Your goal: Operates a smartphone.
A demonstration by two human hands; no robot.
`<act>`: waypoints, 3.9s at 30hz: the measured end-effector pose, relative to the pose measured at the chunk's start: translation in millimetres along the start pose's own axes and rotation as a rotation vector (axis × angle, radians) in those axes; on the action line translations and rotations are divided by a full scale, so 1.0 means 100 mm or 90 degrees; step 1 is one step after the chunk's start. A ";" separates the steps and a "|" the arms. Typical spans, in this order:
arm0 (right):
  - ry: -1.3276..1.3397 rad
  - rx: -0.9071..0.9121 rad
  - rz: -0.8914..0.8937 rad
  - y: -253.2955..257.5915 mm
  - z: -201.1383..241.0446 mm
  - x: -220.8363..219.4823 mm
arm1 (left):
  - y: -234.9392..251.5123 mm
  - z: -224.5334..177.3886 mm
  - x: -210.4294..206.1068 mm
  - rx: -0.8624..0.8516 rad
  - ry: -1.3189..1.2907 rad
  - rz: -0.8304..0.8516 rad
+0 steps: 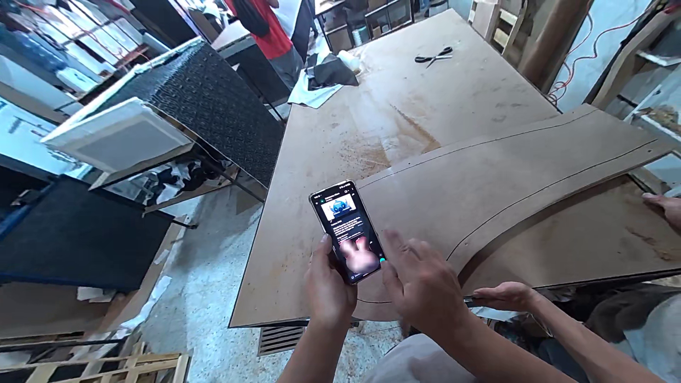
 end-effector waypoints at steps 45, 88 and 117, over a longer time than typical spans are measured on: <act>0.043 0.127 -0.016 -0.14 0.12 -0.05 | 0.03 -0.16 -0.43 -0.066 0.021 0.042; 0.069 0.090 -0.015 -0.21 0.10 0.01 | -0.08 -0.15 -0.44 -0.085 0.038 0.056; 0.077 0.132 0.107 -0.04 0.19 0.17 | -0.10 -0.24 -0.43 -0.094 0.025 0.024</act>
Point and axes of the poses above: each hand's wrist, its own y-axis towards the middle knuckle, its own x-axis out of the back of the hand, z = x × y, the point moved 1 cm from there along y, towards the middle knuckle, and after that the axes turned 6 degrees about z, right-handed, at the moved point
